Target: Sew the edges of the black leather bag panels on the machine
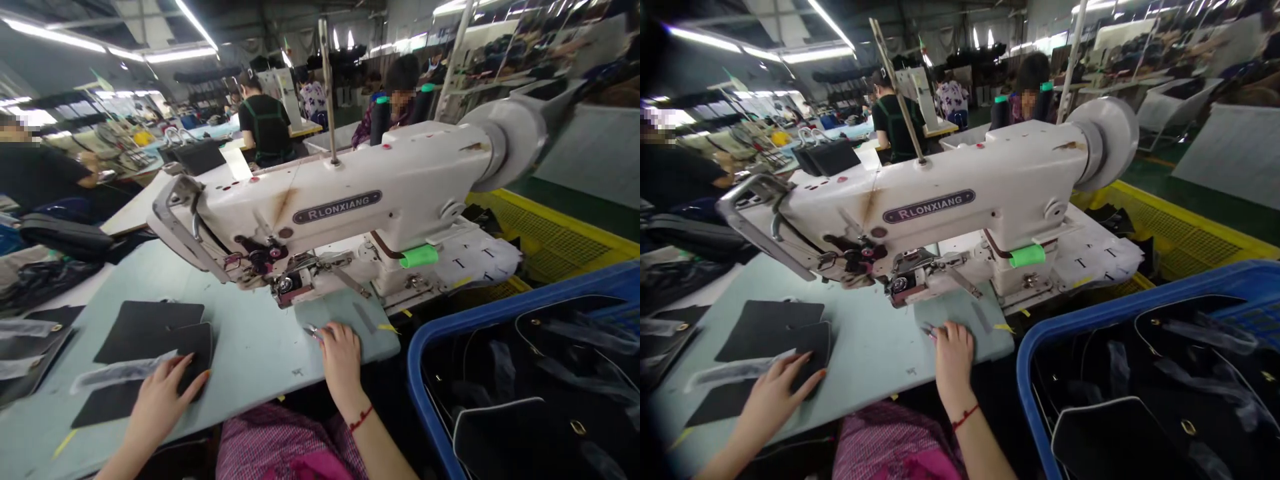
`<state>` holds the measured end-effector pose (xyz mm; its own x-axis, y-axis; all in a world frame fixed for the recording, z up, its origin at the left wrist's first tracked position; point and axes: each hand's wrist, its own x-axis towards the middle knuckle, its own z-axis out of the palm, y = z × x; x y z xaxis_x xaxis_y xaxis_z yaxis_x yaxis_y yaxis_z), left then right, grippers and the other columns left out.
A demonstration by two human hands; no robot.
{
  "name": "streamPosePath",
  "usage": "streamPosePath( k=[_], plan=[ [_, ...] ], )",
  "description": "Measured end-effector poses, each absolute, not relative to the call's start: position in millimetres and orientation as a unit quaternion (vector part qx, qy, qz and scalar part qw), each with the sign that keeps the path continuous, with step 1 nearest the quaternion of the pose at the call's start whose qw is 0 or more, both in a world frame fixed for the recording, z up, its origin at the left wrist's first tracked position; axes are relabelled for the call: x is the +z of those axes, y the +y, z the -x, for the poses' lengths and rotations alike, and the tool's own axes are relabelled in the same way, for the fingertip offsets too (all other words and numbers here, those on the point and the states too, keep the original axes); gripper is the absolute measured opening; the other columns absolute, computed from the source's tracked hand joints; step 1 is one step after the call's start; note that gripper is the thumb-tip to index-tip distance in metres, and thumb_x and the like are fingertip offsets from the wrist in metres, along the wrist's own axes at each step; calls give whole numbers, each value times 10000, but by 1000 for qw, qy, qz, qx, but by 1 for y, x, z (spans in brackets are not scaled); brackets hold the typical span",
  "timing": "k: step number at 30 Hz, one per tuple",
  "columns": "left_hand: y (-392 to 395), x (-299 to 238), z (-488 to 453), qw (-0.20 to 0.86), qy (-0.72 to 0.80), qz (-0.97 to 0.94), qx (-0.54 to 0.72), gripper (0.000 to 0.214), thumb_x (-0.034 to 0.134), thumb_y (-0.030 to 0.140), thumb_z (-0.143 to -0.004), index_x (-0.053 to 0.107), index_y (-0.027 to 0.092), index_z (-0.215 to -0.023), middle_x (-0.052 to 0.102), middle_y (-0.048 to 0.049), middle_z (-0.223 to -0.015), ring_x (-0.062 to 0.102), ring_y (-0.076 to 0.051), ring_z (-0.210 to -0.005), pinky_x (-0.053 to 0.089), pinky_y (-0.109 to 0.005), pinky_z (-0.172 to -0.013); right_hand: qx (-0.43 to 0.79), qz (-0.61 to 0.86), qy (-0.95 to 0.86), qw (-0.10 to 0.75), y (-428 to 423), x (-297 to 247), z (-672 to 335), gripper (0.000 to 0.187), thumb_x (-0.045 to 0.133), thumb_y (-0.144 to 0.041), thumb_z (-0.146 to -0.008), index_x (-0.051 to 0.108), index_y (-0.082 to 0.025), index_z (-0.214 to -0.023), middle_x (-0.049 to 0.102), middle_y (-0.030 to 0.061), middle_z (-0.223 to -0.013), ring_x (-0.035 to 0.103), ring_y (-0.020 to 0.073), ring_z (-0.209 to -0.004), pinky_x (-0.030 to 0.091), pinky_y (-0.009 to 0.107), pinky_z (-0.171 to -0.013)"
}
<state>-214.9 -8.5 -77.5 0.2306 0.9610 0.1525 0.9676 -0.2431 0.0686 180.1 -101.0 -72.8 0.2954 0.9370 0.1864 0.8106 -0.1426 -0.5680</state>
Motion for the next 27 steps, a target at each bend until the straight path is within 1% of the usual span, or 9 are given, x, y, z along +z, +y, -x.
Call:
streamPosePath(
  k=[3, 8, 13, 16, 18, 20, 23, 25, 27],
  plan=[
    [-22, -88, 190, -14, -559, 824, -92, 602, 524, 577, -874, 620, 134, -1269, 591, -163, -1262, 585, -337, -1184, 441, -477, -1065, 87, 762, -580, 275, -92, -80, -189, 202, 593, -187, -960, 713, -259, -1106, 668, 72, -1127, 575, 244, -1016, 419, 389, -831],
    [-48, -83, 151, -74, -506, 852, -113, 495, 583, 467, -895, 596, 204, -1315, 574, -138, -1345, 558, -315, -1262, 450, -482, -1089, 61, 790, -558, 245, -78, -69, -210, 213, 559, -214, -976, 708, -230, -1127, 657, 106, -1077, 557, 268, -987, 399, 404, -804],
    [-77, -74, 118, -135, -445, 879, -105, 483, 582, 344, -921, 535, 273, -1397, 544, -117, -1434, 532, -293, -1320, 467, -471, -1093, 80, 770, -563, 288, -81, -61, -194, 233, 578, -177, -952, 669, -208, -1164, 642, 99, -1195, 552, 270, -1082, 411, 415, -867],
    [-95, -70, 95, -144, -416, 892, -100, 490, 583, 304, -921, 530, 296, -1408, 529, -111, -1461, 524, -291, -1335, 483, -462, -1079, 134, 733, -595, 301, -87, -61, -166, 187, 616, -207, -935, 668, -203, -1114, 679, 79, -1117, 581, 262, -1039, 438, 411, -874],
    [-101, -64, 82, -155, -403, 896, -99, 493, 575, 285, -925, 523, 302, -1415, 520, -104, -1476, 521, -281, -1341, 493, -437, -1072, 154, 722, -606, 295, -90, -61, -151, 221, 632, -217, -924, 655, -195, -1142, 689, 81, -1088, 594, 271, -1020, 455, 419, -870],
    [-97, -55, 78, -167, -393, 897, -113, 479, 568, 270, -928, 529, 308, -1404, 542, -89, -1459, 541, -260, -1322, 498, -400, -1068, 156, 718, -609, 300, -93, -60, -145, 274, 633, -204, -916, 635, -190, -1190, 680, 94, -1139, 594, 281, -1055, 464, 423, -882],
    [-68, -38, 92, -153, -423, 877, -168, 375, 547, 284, -940, 589, 269, -1312, 597, -90, -1383, 575, -250, -1270, 484, -390, -1068, 166, 701, -600, 348, -103, -57, -149, 252, 578, -174, -937, 640, -181, -1181, 670, 105, -1180, 602, 261, -1075, 467, 395, -913],
    [-37, -30, 113, -127, -483, 845, -190, 343, 515, 331, -956, 600, 198, -1261, 602, -122, -1344, 565, -262, -1257, 448, -406, -1082, 199, 682, -583, 393, -116, -56, -153, 214, 491, -175, -973, 667, -168, -1095, 690, 106, -1093, 630, 231, -1009, 476, 347, -884],
    [-5, -27, 135, -119, -530, 824, -162, 415, 494, 367, -961, 574, 123, -1287, 578, -164, -1351, 529, -283, -1274, 388, -422, -1115, 253, 672, -561, 412, -134, -59, -155, 285, 407, -212, -1008, 681, -168, -947, 704, 97, -943, 655, 199, -881, 482, 297, -802]
  ],
)
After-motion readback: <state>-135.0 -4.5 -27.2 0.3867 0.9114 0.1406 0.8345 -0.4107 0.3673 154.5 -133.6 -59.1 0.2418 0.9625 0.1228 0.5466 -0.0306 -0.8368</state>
